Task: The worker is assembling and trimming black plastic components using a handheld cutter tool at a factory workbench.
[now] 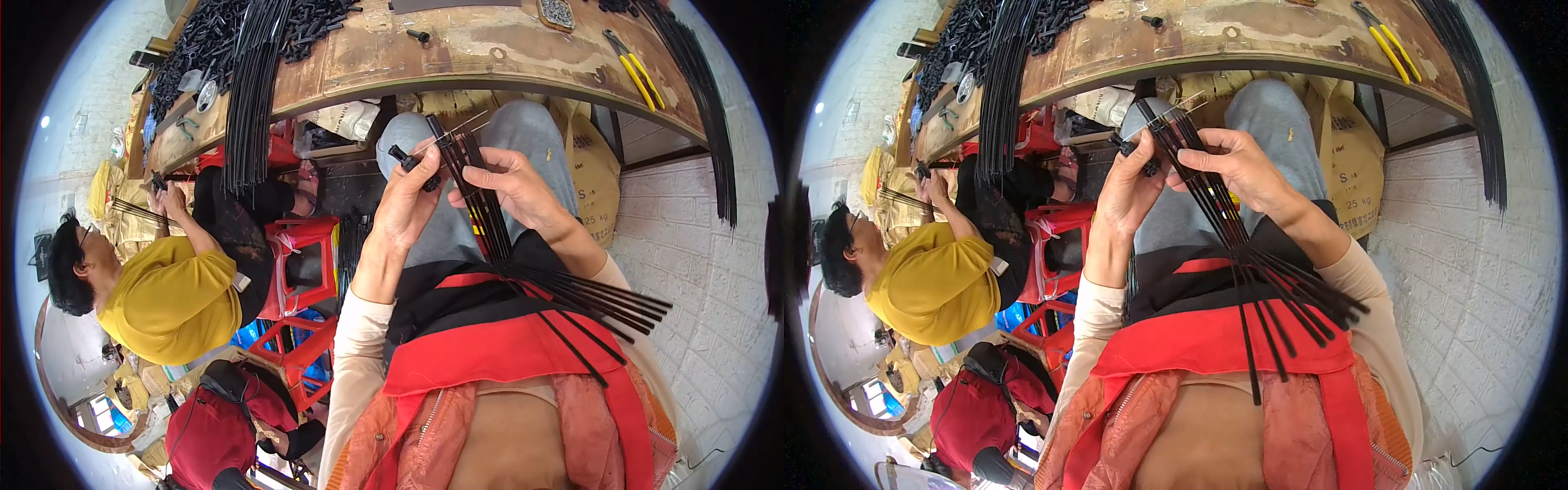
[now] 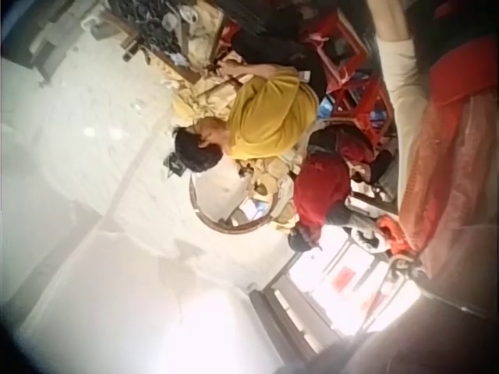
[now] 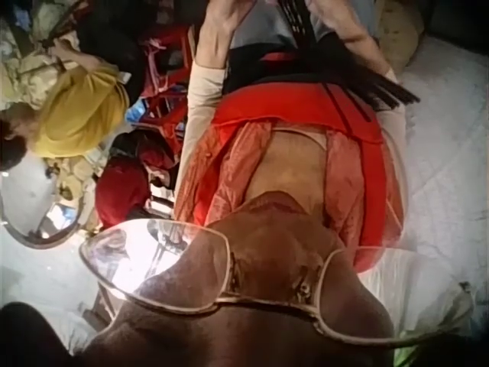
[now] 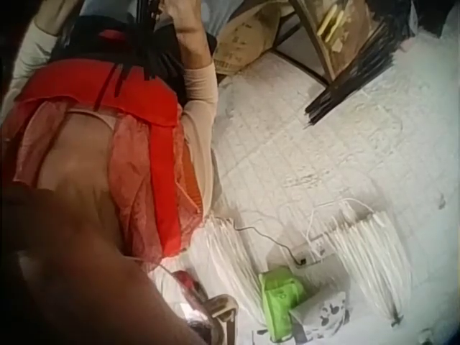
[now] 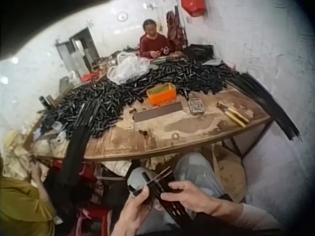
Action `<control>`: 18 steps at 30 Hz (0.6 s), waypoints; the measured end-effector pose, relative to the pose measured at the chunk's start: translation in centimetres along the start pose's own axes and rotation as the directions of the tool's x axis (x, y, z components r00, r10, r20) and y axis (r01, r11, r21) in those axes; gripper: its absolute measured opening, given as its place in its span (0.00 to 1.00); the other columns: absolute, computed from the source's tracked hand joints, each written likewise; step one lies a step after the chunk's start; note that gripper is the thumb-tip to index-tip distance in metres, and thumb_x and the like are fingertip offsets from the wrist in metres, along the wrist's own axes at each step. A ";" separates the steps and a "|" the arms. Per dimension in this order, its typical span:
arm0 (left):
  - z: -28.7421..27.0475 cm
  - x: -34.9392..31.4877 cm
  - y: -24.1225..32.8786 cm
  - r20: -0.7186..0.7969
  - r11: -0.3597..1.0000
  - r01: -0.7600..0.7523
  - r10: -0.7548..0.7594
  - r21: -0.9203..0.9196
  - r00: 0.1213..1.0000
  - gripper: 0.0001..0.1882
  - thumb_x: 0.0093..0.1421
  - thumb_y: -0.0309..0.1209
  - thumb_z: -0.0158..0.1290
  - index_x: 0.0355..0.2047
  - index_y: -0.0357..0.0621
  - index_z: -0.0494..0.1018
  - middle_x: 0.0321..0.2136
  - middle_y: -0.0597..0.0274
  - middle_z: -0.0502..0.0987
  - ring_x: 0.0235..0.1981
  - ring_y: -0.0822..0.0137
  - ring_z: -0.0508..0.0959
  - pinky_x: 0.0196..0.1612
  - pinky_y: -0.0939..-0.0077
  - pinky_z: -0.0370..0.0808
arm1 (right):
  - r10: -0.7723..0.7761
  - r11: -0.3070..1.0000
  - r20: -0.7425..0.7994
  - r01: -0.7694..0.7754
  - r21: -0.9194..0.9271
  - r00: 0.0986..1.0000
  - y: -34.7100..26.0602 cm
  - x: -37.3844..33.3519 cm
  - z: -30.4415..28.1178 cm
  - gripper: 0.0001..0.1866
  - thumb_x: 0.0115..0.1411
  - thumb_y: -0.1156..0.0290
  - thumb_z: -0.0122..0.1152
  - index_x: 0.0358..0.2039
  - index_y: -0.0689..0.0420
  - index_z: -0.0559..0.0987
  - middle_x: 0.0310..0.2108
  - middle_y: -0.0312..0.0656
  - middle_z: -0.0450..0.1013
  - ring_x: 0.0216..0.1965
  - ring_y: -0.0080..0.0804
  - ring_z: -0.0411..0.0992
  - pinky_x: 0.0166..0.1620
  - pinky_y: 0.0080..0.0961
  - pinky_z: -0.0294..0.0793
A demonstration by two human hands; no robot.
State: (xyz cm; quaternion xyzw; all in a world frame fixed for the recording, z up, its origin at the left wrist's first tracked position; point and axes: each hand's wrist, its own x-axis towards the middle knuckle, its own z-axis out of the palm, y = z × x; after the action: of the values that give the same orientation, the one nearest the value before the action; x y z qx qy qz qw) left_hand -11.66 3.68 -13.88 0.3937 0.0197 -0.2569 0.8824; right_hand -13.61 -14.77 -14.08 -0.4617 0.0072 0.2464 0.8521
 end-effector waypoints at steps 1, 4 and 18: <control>0.3 -0.1 0.1 -0.017 0.999 -0.026 0.027 0.029 1.000 0.18 0.63 0.38 0.56 0.49 0.41 0.74 0.40 0.67 0.78 0.40 0.75 0.74 0.49 0.75 0.67 | 0.034 0.998 0.029 -0.036 0.055 0.999 0.0 0.1 -0.1 0.16 0.62 0.68 0.61 0.48 0.62 0.76 0.40 0.41 0.76 0.36 0.32 0.78 0.43 0.30 0.80; -0.2 -0.4 -0.2 -0.010 0.996 -0.050 0.051 0.070 0.999 0.19 0.63 0.37 0.56 0.50 0.39 0.73 0.40 0.66 0.78 0.40 0.74 0.74 0.49 0.75 0.67 | 0.038 0.996 0.082 -0.044 0.077 0.996 0.1 0.1 -0.5 0.17 0.62 0.68 0.61 0.48 0.63 0.76 0.40 0.43 0.76 0.36 0.33 0.78 0.43 0.31 0.80; -0.4 -1.3 -0.5 -0.022 0.998 -0.051 0.051 0.025 0.998 0.18 0.62 0.32 0.58 0.51 0.38 0.73 0.40 0.64 0.79 0.42 0.72 0.75 0.48 0.74 0.69 | 0.004 0.998 0.100 -0.009 0.057 0.995 0.2 -0.9 0.7 0.18 0.61 0.71 0.61 0.50 0.63 0.73 0.37 0.44 0.76 0.37 0.33 0.77 0.44 0.36 0.80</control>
State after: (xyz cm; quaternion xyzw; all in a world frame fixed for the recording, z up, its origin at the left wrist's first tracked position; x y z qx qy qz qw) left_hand -12.93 4.26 -14.14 0.4079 0.0166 -0.2299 0.8834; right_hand -14.58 -14.52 -13.60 -0.4239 -0.0269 0.2718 0.8635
